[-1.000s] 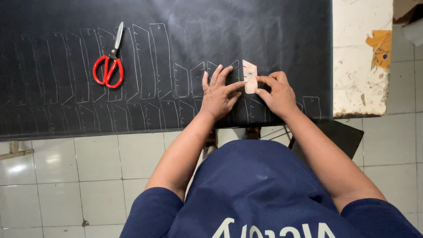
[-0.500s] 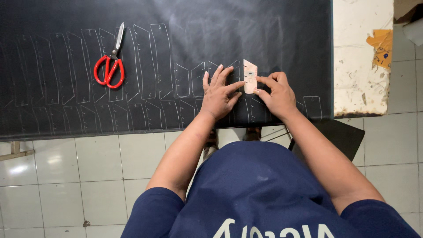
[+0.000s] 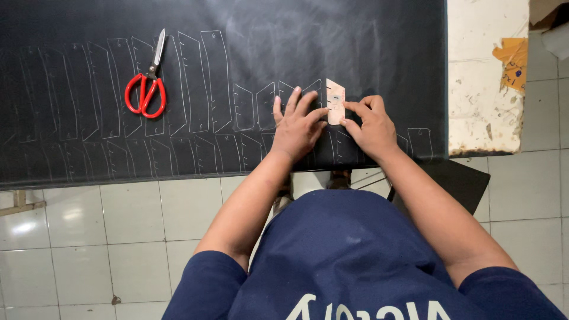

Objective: The person places a small paper pattern onto a large black sheet marked with chalk outlines and traces its edges with a pencil. They repeat this process for several pattern pieces, moving each one to a new outline and tracing it again.

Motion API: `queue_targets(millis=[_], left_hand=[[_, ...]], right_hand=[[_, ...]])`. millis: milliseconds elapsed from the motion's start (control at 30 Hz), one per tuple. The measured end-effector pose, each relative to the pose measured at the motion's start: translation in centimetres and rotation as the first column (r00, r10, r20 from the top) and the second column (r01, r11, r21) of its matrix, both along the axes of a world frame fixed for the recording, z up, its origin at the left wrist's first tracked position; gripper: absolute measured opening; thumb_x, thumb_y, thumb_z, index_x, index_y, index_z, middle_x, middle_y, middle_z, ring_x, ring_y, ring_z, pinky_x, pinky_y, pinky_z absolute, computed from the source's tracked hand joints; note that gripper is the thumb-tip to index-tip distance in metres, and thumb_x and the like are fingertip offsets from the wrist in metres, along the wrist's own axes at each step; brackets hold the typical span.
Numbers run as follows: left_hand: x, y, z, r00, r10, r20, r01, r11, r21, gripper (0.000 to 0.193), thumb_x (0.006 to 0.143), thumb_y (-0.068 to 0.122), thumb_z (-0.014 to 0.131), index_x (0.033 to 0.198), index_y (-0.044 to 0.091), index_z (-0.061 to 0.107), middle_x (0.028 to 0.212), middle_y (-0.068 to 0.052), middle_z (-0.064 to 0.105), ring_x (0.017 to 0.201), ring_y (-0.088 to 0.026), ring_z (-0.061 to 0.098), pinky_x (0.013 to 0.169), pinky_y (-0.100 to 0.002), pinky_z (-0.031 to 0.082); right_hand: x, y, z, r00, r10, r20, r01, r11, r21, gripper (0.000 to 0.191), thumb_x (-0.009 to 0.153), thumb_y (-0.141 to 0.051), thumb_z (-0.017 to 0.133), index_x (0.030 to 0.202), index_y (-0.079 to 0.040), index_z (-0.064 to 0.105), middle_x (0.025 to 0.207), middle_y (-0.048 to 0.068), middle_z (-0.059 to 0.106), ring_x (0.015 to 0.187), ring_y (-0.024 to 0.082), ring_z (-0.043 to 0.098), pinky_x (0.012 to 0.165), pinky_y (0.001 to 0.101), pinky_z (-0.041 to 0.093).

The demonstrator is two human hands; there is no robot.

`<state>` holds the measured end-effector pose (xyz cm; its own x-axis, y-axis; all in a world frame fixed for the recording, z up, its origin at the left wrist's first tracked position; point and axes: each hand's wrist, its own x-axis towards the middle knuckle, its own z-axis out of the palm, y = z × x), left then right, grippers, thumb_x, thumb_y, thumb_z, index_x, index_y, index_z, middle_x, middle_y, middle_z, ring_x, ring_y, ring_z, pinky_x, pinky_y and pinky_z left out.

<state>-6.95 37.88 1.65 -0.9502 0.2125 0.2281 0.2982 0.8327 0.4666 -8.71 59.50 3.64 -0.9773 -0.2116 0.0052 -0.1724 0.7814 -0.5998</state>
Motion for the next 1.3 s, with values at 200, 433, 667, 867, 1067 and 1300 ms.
queue_targets(millis=[200,433,667,867,1067,1300], left_hand=[[-0.4,2.3,-0.7,0.997,-0.033,-0.064,0.028,0.996,-0.080,0.018,0.094,0.027,0.074,0.106,0.015,0.069,0.134,0.003,0.062,0.125,-0.019,0.057,0.102,-0.043,0.038],[-0.1,1.6,-1.0,0.992,-0.016,-0.125,0.028,0.995,0.097,0.025,0.086,0.027,0.076,0.110,0.021,0.074,0.129,0.006,0.065,0.118,-0.019,0.058,0.095,-0.043,0.039],[-0.4,1.1,-1.5,0.994,-0.050,-0.095,0.060,0.992,0.114,0.027,0.086,0.031,0.078,0.111,0.022,0.076,0.130,0.007,0.065,0.118,-0.019,0.058,0.097,-0.043,0.039],[-0.4,1.0,-1.5,0.993,-0.055,-0.105,0.068,0.990,0.120,0.026,0.087,0.031,0.077,0.112,0.022,0.076,0.132,0.007,0.065,0.119,-0.018,0.058,0.098,-0.043,0.039],[-0.2,1.3,-1.1,0.987,-0.060,-0.149,0.071,0.995,0.071,0.024,0.086,0.026,0.074,0.109,0.019,0.075,0.130,0.005,0.064,0.118,-0.020,0.058,0.095,-0.043,0.039],[0.2,4.4,-1.9,0.979,-0.196,0.045,0.201,0.936,-0.290,0.019,0.098,0.015,0.058,0.111,0.006,0.070,0.136,-0.012,0.061,0.075,-0.024,0.071,0.063,-0.039,0.057]], right_hand=[[0.0,-0.1,-0.1,1.000,0.001,-0.004,-0.001,1.000,0.016,0.039,0.090,-0.033,0.078,0.127,-0.021,0.072,0.117,0.007,0.054,0.099,0.025,0.065,0.083,0.0400,0.054],[0.0,0.0,0.1,0.999,0.019,-0.025,-0.019,1.000,0.008,0.038,0.090,-0.031,0.079,0.126,-0.021,0.073,0.115,0.007,0.055,0.098,0.025,0.065,0.082,0.0396,0.054],[0.2,-0.1,0.3,0.999,0.019,-0.034,-0.019,1.000,-0.002,0.039,0.090,-0.029,0.079,0.127,-0.020,0.073,0.114,0.007,0.055,0.097,0.024,0.065,0.082,0.0387,0.054],[0.2,-0.3,0.5,1.000,0.007,-0.002,-0.007,1.000,0.001,0.039,0.090,-0.030,0.079,0.127,-0.021,0.073,0.114,0.006,0.055,0.096,0.023,0.065,0.081,0.0381,0.055],[0.2,0.0,0.0,0.999,0.021,-0.039,-0.021,1.000,0.008,0.038,0.090,-0.030,0.078,0.127,-0.019,0.073,0.115,0.008,0.056,0.098,0.025,0.065,0.082,0.0392,0.054],[-2.6,0.8,0.7,0.993,-0.001,-0.117,-0.014,0.992,-0.129,0.027,0.095,-0.015,0.070,0.120,-0.004,0.069,0.117,0.013,0.060,0.104,0.029,0.065,0.090,0.0382,0.053]])
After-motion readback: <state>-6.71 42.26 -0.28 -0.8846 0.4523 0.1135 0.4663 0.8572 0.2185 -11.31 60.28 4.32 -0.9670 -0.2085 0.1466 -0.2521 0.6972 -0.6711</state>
